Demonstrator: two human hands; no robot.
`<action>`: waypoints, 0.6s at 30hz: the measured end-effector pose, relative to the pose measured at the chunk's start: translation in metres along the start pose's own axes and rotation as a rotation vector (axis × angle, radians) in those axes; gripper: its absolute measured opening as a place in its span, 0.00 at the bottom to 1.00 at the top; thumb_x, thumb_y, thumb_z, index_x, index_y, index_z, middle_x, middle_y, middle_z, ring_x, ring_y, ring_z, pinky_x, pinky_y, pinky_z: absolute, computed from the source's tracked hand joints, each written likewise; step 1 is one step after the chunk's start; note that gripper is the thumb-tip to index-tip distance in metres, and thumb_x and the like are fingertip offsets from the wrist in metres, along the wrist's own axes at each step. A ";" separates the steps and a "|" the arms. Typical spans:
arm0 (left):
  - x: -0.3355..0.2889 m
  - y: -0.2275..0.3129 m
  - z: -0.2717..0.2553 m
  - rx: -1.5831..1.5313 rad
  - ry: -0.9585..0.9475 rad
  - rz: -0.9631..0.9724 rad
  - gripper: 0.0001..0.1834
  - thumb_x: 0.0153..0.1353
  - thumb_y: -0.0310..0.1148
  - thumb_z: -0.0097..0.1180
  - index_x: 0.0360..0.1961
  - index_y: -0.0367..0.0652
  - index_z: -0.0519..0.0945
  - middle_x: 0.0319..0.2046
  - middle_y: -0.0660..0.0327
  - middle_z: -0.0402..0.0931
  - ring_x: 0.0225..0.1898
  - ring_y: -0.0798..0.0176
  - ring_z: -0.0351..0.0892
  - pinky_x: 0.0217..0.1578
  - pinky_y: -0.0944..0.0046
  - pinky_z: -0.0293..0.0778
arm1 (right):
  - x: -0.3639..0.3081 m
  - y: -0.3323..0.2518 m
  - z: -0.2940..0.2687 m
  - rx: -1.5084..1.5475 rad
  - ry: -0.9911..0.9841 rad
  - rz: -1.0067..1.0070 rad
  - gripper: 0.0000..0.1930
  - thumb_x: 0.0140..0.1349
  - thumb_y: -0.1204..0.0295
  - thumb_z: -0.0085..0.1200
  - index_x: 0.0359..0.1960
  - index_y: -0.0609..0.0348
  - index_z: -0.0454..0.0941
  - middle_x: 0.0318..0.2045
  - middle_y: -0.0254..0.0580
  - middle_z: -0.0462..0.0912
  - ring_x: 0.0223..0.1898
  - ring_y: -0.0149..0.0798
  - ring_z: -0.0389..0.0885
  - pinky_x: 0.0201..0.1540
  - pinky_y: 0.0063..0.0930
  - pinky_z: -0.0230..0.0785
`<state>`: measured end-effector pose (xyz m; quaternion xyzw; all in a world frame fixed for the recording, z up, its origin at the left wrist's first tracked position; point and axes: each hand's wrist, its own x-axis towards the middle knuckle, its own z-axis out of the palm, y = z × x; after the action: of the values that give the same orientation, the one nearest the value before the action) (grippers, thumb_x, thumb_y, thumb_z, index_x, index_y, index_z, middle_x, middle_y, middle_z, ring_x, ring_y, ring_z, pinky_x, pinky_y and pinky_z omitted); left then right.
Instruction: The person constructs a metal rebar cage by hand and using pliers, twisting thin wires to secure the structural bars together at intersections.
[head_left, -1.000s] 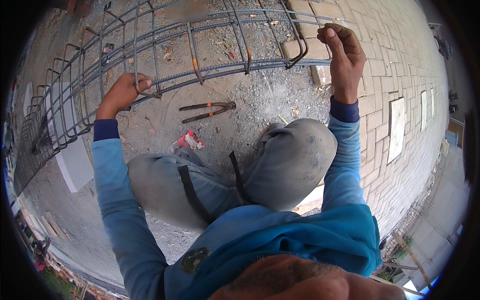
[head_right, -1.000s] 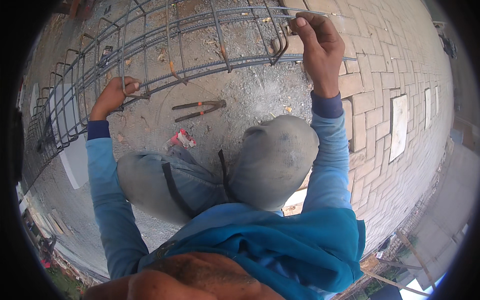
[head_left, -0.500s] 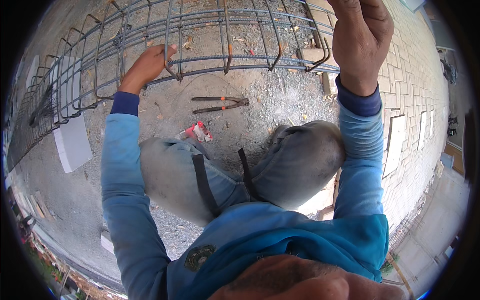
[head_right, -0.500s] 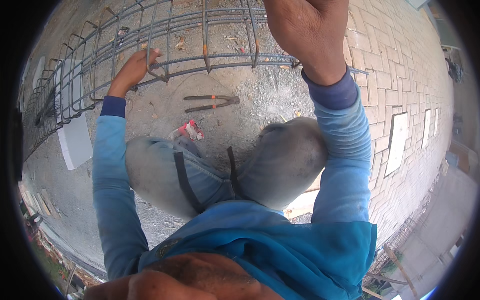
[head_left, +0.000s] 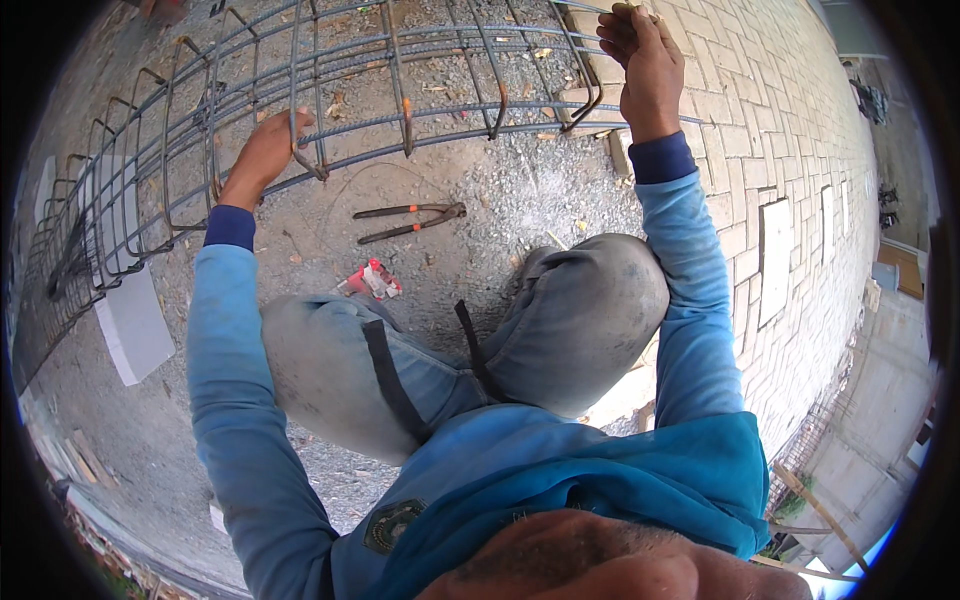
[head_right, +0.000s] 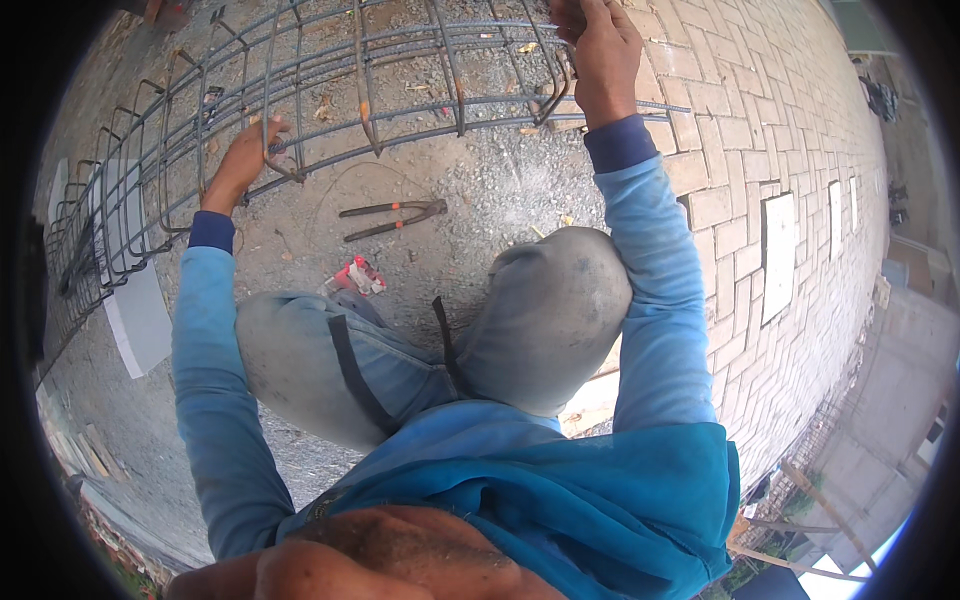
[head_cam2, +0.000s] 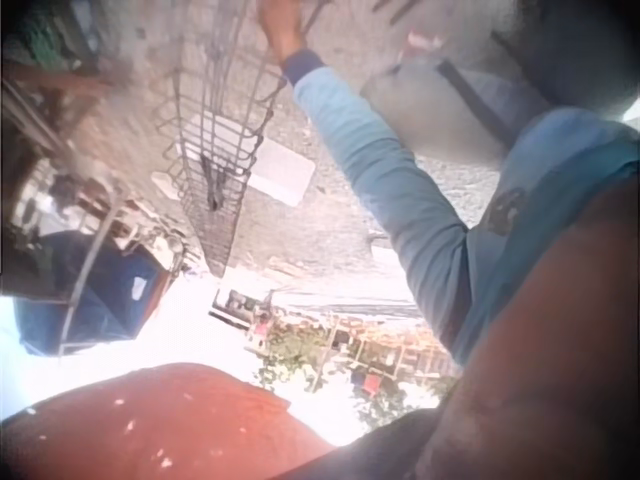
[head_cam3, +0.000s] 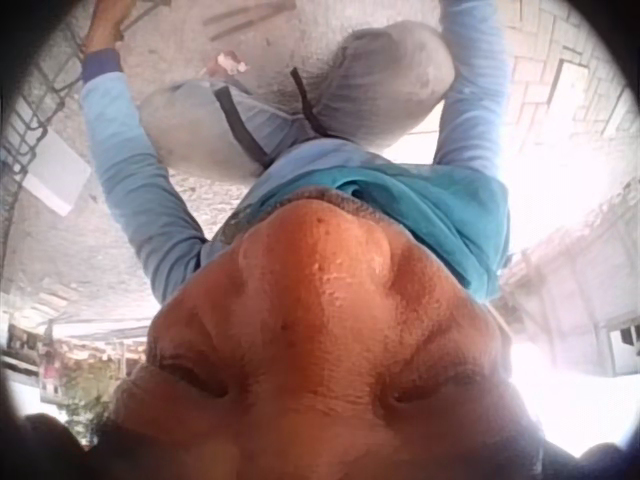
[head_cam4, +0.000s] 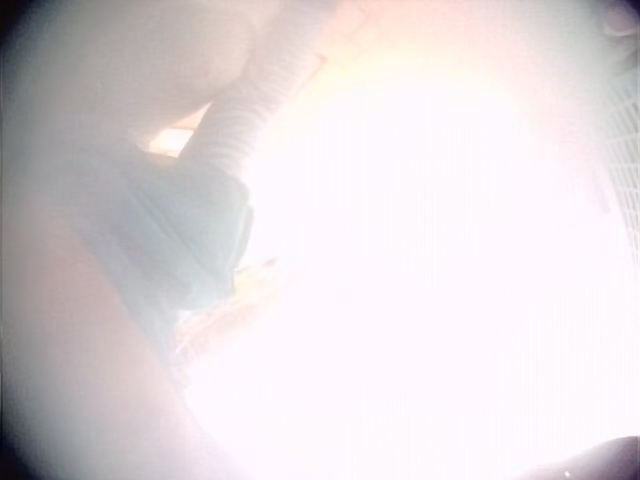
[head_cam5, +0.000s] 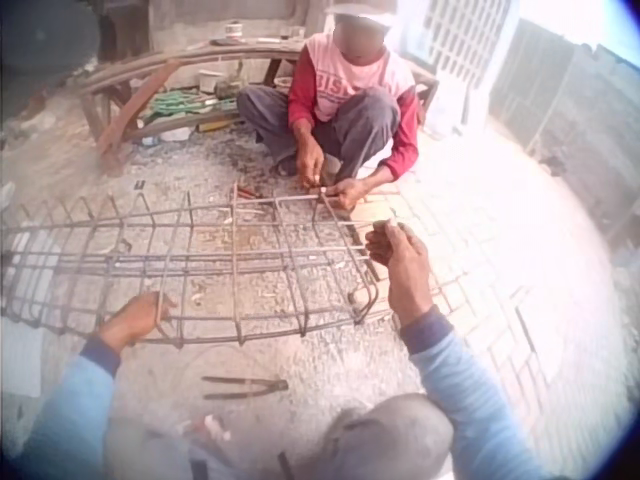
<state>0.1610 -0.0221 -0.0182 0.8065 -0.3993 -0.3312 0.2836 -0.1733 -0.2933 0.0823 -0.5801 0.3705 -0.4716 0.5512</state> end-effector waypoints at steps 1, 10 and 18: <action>-0.001 0.000 -0.003 0.003 0.003 -0.002 0.34 0.66 0.57 0.44 0.49 0.32 0.78 0.45 0.51 0.78 0.44 0.58 0.77 0.44 0.61 0.71 | -0.001 0.001 0.002 0.004 -0.002 0.001 0.16 0.69 0.61 0.46 0.40 0.63 0.77 0.31 0.40 0.82 0.32 0.32 0.79 0.38 0.26 0.72; -0.029 0.037 -0.020 -0.015 0.117 -0.082 0.34 0.63 0.60 0.45 0.35 0.33 0.83 0.24 0.57 0.77 0.27 0.62 0.73 0.31 0.62 0.68 | -0.024 -0.008 0.025 -0.083 -0.147 -0.295 0.14 0.70 0.66 0.47 0.40 0.67 0.77 0.29 0.35 0.79 0.31 0.26 0.76 0.37 0.21 0.69; -0.037 0.042 -0.017 0.331 0.072 0.059 0.39 0.57 0.67 0.49 0.14 0.35 0.71 0.12 0.59 0.61 0.18 0.64 0.60 0.22 0.56 0.55 | -0.097 -0.042 0.055 -0.399 -1.000 -0.494 0.13 0.65 0.64 0.54 0.33 0.64 0.80 0.21 0.40 0.80 0.23 0.35 0.78 0.29 0.26 0.70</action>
<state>0.1375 -0.0095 0.0338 0.8414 -0.4616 -0.2235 0.1704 -0.1518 -0.1807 0.1133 -0.8934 0.0014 -0.1765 0.4131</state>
